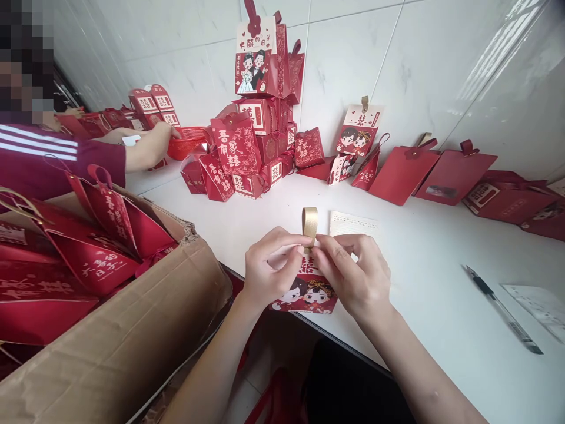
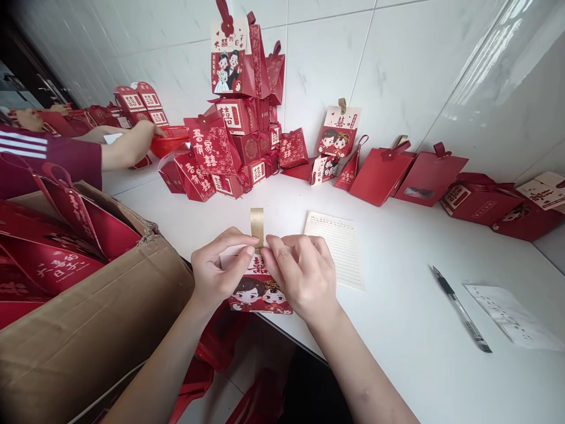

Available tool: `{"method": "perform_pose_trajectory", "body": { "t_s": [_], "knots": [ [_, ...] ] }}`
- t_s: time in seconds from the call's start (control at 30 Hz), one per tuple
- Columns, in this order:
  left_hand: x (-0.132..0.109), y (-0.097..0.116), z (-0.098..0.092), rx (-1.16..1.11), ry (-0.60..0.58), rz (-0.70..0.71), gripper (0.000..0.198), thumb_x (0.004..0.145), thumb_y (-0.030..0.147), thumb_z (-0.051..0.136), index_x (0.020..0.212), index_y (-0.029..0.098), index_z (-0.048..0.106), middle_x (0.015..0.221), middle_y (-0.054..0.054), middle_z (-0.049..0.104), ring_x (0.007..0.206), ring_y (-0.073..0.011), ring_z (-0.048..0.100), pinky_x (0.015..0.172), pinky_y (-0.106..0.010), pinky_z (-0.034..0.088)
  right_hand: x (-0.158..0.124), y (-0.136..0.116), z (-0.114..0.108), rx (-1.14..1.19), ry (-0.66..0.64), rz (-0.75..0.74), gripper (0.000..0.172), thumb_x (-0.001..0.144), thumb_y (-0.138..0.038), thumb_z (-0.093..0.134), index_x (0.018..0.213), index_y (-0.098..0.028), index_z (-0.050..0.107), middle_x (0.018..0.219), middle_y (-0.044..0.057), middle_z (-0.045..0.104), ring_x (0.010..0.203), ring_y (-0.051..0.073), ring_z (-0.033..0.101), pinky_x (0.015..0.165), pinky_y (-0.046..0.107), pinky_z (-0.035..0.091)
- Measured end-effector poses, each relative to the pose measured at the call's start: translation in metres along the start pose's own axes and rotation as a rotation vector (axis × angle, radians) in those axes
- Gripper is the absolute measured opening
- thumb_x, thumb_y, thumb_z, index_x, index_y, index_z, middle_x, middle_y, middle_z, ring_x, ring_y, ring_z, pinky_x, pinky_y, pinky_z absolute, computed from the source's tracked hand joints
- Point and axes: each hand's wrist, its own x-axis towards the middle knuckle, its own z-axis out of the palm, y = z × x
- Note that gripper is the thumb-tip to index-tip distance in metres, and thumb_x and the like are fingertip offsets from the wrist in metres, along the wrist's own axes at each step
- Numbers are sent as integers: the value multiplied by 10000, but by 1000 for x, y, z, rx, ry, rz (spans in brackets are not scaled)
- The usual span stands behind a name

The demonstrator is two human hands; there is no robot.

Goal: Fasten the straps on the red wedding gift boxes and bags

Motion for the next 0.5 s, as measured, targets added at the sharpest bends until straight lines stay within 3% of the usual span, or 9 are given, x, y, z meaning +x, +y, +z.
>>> {"method": "perform_pose_trajectory", "body": {
  "t_s": [0.3,0.5],
  "knots": [
    [1,-4,-1,2,-13,1,203,799,60,583,880,202,704,770,-21,700,663,-130,626,567,-235,505,5,-7,-2,117,-53,169,90,935,-156,537,947,-194,619,742,33,548,630,143,535,588,302,418],
    [0,0,1,5,6,-7,176,812,85,580,872,199,700,719,-10,654,625,-121,600,555,-233,499,7,-10,-5,402,-120,317,93,906,-136,542,934,-197,606,740,16,521,604,134,513,522,274,419]
  ]
}}
